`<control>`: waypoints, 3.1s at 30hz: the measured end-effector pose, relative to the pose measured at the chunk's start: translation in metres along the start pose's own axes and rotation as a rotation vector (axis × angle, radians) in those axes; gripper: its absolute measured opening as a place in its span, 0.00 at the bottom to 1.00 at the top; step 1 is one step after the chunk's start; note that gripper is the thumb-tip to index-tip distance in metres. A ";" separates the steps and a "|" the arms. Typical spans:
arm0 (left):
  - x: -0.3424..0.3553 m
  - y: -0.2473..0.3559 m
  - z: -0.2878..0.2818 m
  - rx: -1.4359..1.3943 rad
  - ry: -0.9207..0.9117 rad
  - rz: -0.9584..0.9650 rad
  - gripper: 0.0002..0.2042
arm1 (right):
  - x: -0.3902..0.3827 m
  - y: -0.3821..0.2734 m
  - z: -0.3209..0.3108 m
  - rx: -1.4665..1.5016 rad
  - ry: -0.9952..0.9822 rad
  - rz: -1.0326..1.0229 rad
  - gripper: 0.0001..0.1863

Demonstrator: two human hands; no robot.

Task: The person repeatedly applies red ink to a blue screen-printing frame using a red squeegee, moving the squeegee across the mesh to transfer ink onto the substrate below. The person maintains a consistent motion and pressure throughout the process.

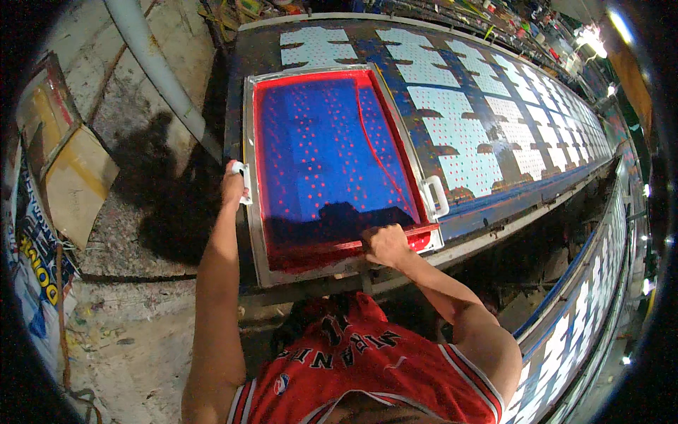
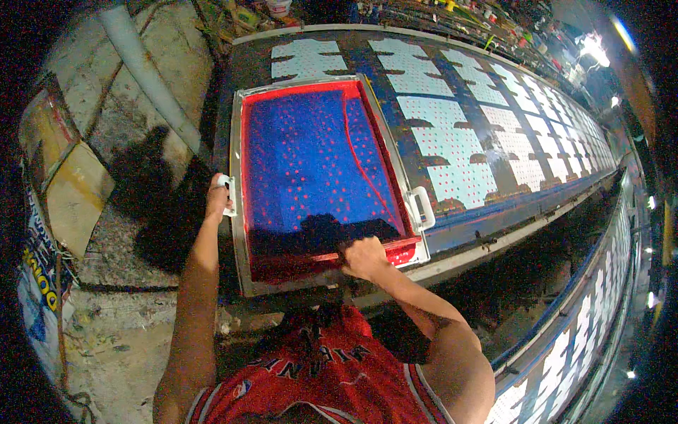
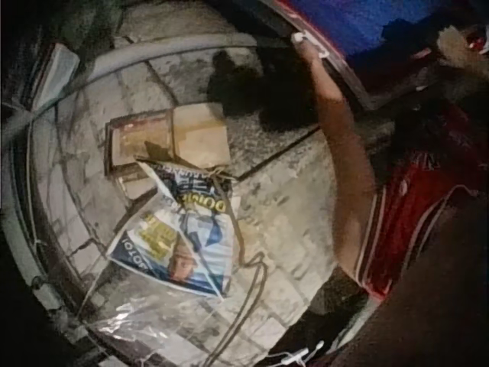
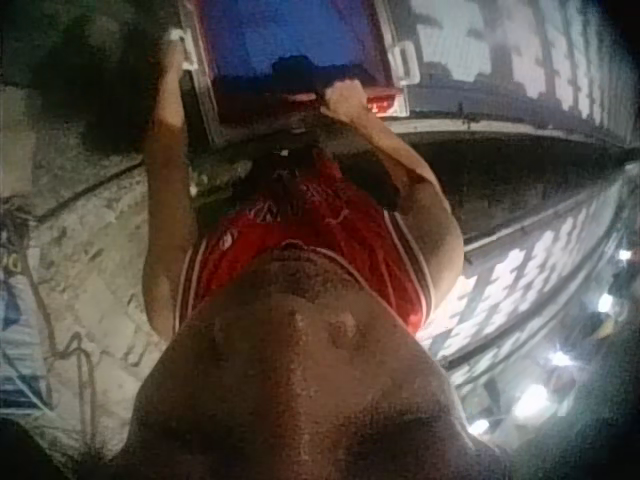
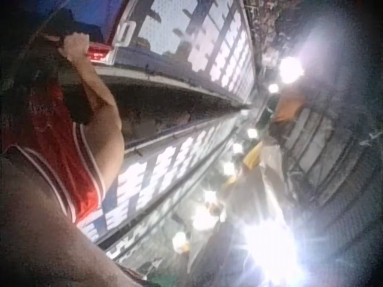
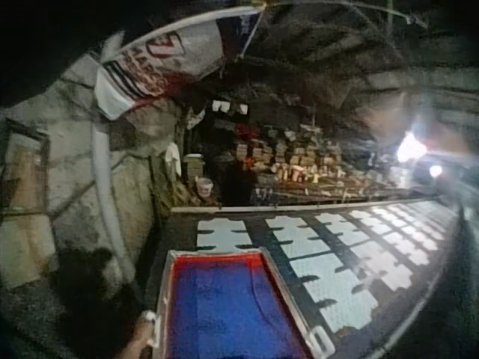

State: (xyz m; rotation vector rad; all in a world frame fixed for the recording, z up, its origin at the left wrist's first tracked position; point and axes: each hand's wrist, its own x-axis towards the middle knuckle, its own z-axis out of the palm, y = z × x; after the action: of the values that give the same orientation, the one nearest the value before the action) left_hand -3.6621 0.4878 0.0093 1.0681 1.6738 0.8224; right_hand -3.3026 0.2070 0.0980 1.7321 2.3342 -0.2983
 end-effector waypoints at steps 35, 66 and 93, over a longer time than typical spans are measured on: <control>0.010 -0.032 0.002 0.296 0.185 0.215 0.25 | 0.512 0.263 -0.109 -0.094 0.359 0.009 0.24; -0.007 0.000 0.004 0.054 0.027 0.037 0.30 | 0.028 0.021 0.022 0.023 0.109 0.076 0.19; 0.000 -0.003 0.006 0.039 0.092 0.072 0.31 | -0.044 -0.002 0.031 0.171 -0.040 -0.069 0.37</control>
State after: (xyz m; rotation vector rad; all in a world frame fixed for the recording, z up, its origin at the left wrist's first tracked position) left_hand -3.6574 0.4876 0.0050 1.1385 1.7428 0.9006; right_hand -3.2907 0.1566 0.0811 1.7033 2.4054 -0.5540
